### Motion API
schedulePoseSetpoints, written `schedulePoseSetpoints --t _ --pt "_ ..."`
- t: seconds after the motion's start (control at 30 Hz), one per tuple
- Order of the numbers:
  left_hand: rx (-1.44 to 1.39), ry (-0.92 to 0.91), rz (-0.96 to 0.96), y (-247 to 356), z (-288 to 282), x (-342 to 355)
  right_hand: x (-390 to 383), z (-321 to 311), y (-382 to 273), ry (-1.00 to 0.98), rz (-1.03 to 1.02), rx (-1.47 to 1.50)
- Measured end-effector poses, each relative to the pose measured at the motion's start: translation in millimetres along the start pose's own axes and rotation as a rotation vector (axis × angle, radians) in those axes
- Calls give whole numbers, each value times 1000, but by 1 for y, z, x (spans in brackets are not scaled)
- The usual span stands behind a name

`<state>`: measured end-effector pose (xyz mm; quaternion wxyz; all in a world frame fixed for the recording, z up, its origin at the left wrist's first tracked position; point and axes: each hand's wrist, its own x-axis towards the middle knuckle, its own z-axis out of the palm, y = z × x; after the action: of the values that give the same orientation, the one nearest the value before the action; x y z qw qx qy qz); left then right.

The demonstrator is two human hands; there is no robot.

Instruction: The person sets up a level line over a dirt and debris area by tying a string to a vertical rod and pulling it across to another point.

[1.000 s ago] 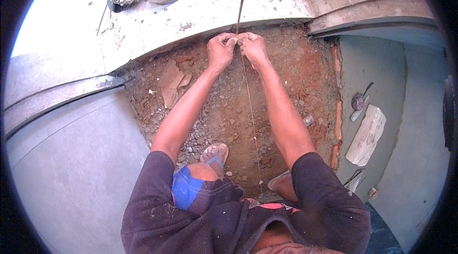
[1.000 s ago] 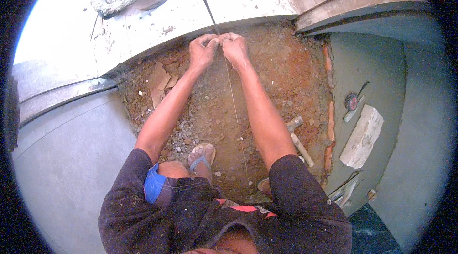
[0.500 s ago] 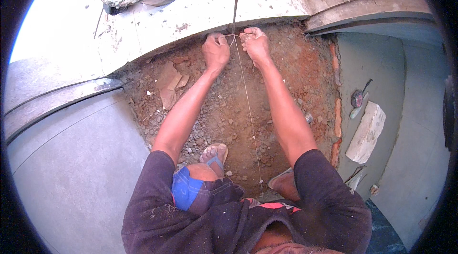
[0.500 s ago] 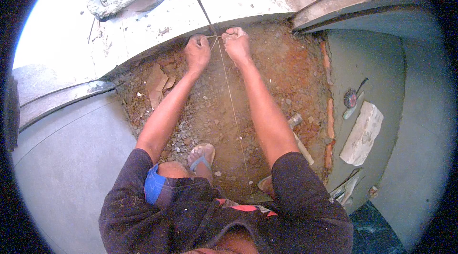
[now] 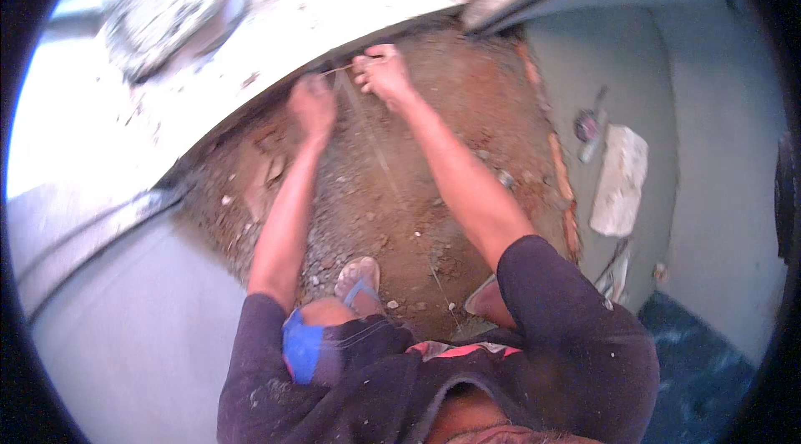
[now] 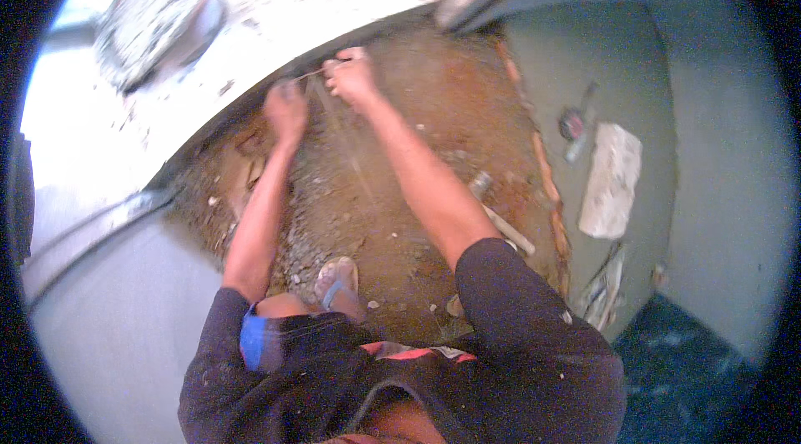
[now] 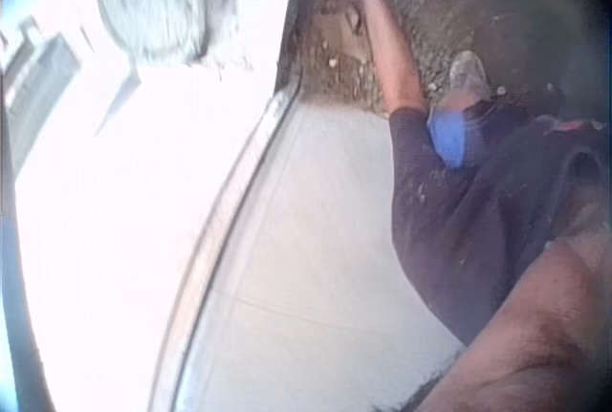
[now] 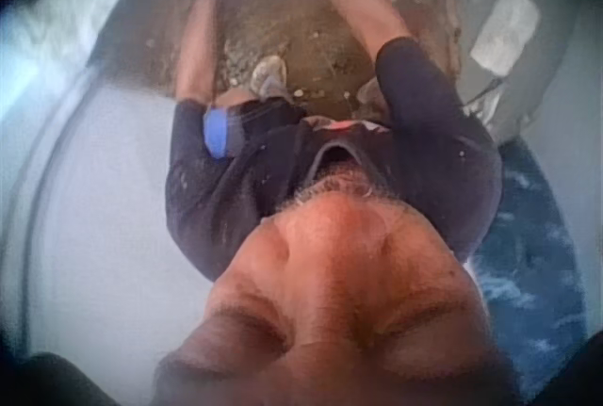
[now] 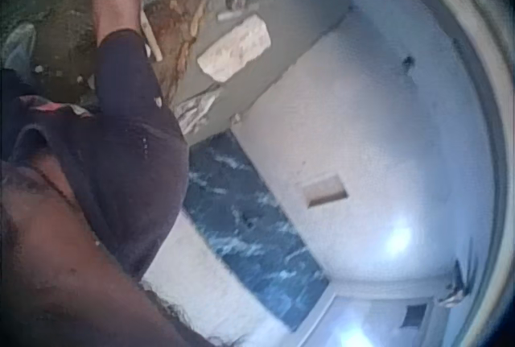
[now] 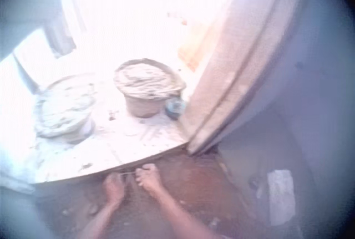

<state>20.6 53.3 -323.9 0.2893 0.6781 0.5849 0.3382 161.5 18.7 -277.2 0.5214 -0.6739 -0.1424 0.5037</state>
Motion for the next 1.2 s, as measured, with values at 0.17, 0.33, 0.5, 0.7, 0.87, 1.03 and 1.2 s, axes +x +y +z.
schedulePoseSetpoints --t 0.17,0.33,0.5,0.7,0.87,1.03,1.2 --pt "-114 -56 -47 14 -23 -9 -26 -85 -2 51 -88 -175" --pt "-177 -123 -99 15 -33 -14 -67 -224 -28 555 -563 -973" --pt "-119 -93 -22 32 -52 -13 -120 -377 -40 972 -114 -1576" --pt "-287 -256 -54 68 -59 -27 -131 -406 -43 766 107 -1517" --pt "-380 -534 4 99 -59 -57 -136 -370 -67 678 -143 -1241" --pt "-411 -675 249 135 -58 -70 -143 -209 -60 176 -218 -425" --pt "-537 -686 77 125 -57 -68 -144 -100 -39 -270 -169 13"
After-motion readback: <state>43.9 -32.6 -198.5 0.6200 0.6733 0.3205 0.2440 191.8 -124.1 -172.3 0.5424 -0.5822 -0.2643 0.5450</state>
